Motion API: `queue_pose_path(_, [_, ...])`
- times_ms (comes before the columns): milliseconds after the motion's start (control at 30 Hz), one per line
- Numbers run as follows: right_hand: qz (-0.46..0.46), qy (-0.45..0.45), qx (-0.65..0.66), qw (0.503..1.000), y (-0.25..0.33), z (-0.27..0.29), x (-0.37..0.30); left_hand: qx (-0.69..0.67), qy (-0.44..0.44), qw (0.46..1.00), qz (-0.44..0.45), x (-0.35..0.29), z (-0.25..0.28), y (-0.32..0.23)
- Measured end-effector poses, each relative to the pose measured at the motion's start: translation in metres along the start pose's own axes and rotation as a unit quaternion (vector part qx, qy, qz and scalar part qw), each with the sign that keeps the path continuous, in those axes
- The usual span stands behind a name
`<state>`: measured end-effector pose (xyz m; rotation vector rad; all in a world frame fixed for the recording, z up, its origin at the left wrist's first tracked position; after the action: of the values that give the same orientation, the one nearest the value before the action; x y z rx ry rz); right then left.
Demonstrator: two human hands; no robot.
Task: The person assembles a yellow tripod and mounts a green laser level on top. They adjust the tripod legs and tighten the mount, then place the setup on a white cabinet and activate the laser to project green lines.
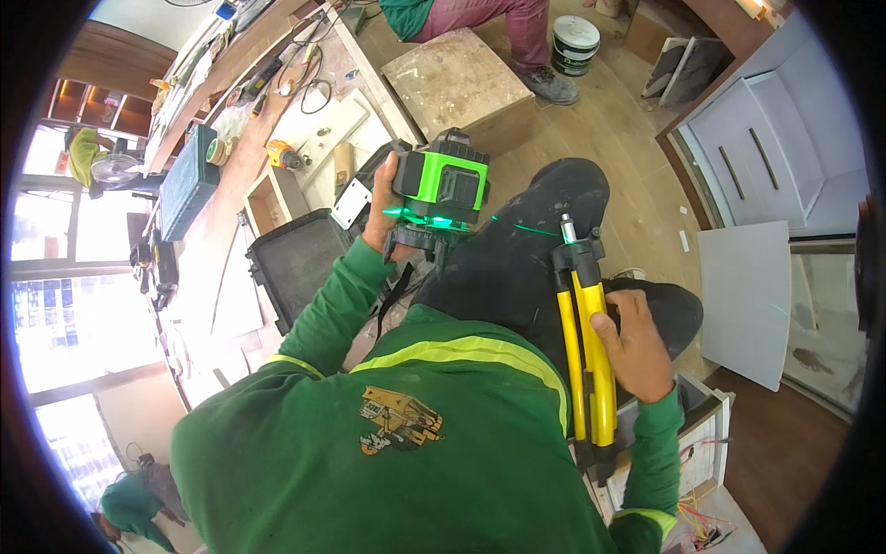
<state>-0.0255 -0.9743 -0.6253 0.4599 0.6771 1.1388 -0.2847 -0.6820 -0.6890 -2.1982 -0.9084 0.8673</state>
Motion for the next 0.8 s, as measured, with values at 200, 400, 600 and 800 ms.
queue_pose_path(200, [-0.009,-0.071,0.119,0.99,0.039,0.05,0.036,-0.184,0.245,0.947,0.099,-0.008,-0.085,0.032])
queue_pose_path(400, [0.047,-0.074,0.338,0.937,0.072,0.031,0.073,-0.223,0.248,0.937,0.107,0.011,-0.136,0.065])
queue_pose_path(600, [0.084,-0.153,0.418,0.892,0.078,0.04,0.075,-0.276,0.371,0.878,0.126,-0.002,-0.222,0.061])
queue_pose_path(800, [0.086,-0.244,0.439,0.861,0.044,0.07,0.057,0.034,0.223,0.974,0.03,0.035,-0.217,0.068])
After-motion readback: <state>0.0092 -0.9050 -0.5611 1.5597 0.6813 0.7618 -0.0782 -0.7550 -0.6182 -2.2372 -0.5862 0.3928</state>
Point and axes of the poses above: each hand's wrist, its own x-axis towards the middle knuckle, its own z-axis out of the back of the hand, y = z × x, the point moved 10 cm from there along x, towards the middle knuckle, and after that the axes turned 2 degrees about -z, right-handed, at the moved point
